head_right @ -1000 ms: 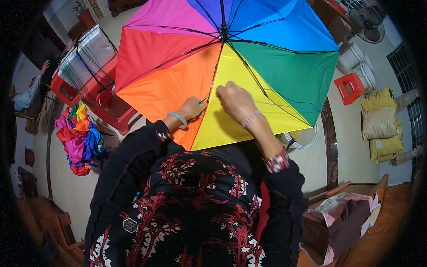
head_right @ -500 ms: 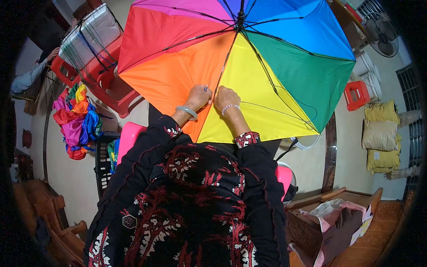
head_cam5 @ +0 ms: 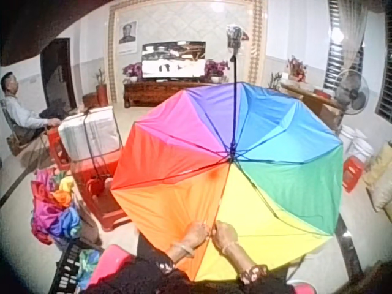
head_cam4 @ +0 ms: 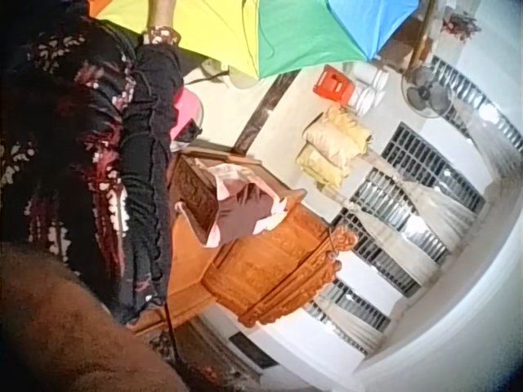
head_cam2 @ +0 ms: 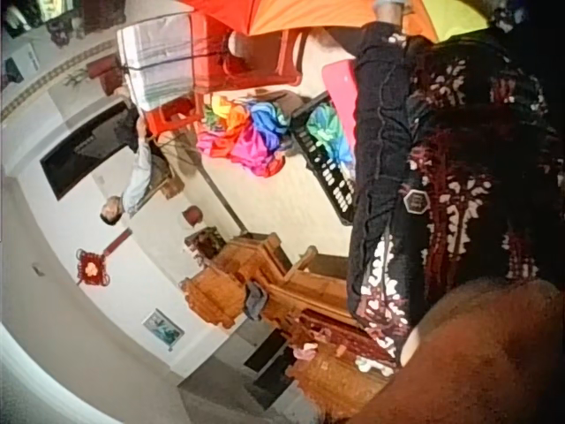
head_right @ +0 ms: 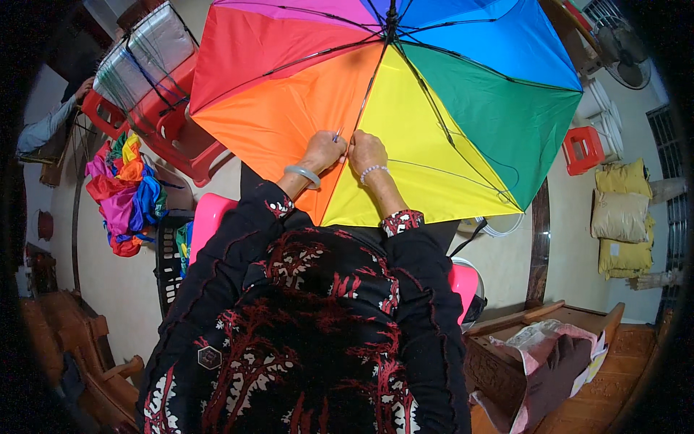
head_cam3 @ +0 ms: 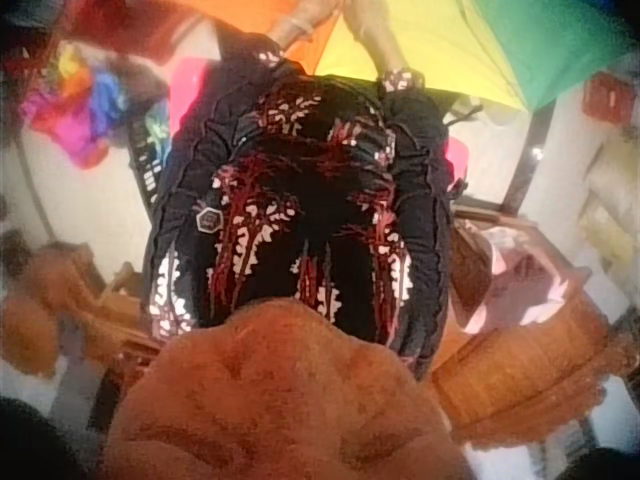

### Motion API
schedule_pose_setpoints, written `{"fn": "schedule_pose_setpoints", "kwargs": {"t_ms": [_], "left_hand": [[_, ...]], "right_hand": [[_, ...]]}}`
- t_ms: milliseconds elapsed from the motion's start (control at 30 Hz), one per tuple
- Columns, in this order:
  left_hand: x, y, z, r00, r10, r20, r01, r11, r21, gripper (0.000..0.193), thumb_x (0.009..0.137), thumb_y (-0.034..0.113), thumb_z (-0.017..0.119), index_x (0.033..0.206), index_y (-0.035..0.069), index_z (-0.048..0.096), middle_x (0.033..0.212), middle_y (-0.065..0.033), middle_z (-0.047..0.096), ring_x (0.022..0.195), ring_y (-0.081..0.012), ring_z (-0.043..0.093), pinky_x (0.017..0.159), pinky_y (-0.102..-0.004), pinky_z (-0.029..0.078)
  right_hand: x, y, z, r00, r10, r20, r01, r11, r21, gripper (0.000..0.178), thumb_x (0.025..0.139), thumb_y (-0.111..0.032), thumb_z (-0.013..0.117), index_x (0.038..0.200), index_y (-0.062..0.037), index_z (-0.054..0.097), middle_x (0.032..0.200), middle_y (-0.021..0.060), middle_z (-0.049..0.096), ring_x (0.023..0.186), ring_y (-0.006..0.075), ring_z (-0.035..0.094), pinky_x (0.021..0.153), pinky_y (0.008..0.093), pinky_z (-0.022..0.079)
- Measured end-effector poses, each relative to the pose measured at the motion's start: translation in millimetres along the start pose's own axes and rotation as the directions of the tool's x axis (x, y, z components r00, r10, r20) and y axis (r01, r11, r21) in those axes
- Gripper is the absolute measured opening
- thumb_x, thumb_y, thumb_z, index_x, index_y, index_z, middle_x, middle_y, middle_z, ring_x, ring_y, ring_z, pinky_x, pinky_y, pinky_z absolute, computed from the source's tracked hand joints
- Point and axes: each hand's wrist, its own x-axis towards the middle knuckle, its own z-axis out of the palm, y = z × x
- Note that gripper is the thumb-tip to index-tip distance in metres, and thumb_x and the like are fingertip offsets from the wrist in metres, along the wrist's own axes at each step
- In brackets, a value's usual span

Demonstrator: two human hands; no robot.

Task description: The person is repairing or assembling a rainbow-colored umbrella, securing the fabric to the spokes and trimming excess material.

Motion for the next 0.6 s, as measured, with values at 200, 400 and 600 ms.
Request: {"fn": "schedule_pose_setpoints", "kwargs": {"t_ms": [200, 400, 600], "left_hand": [[4.7, -1.2, 4.7, 0.998, 0.022, -0.053, -0.015, 0.993, 0.118, 0.022, 0.073, 0.014, 0.050, 0.065, -0.002, 0.062, 0.062, -0.0174, 0.061, 0.063, -0.0302, 0.061, 0.061, -0.0397, 0.048], [9.1, -2.6, 8.2, 0.998, 0.052, -0.047, -0.040, 0.970, 0.239, 0.020, 0.071, 0.014, 0.053, 0.072, -0.003, 0.062, 0.069, -0.0216, 0.061, 0.071, -0.0362, 0.060, 0.067, -0.0418, 0.048], [9.3, -2.3, 16.4, 0.981, 0.152, -0.122, -0.087, 0.902, 0.423, 0.018, 0.073, 0.012, 0.053, 0.075, -0.004, 0.061, 0.066, -0.0190, 0.061, 0.063, -0.0333, 0.061, 0.058, -0.0405, 0.049]], "right_hand": [[2.0, 1.6, 2.8, 0.999, -0.025, -0.044, 0.025, 1.000, -0.007, 0.012, 0.075, -0.012, 0.054, 0.076, -0.0014, 0.059, 0.074, 0.0188, 0.061, 0.073, 0.0340, 0.060, 0.068, 0.0416, 0.048], [8.4, 7.3, 4.9, 0.989, 0.103, -0.103, -0.113, 0.989, -0.094, 0.011, 0.074, -0.011, 0.054, 0.077, -0.0019, 0.059, 0.079, 0.0178, 0.062, 0.076, 0.0334, 0.060, 0.070, 0.0411, 0.048], [12.8, 10.4, 4.9, 0.998, 0.067, 0.000, -0.067, 0.989, -0.129, 0.011, 0.074, -0.012, 0.054, 0.078, -0.0049, 0.061, 0.079, 0.0165, 0.062, 0.078, 0.0329, 0.059, 0.071, 0.0400, 0.048]]}}
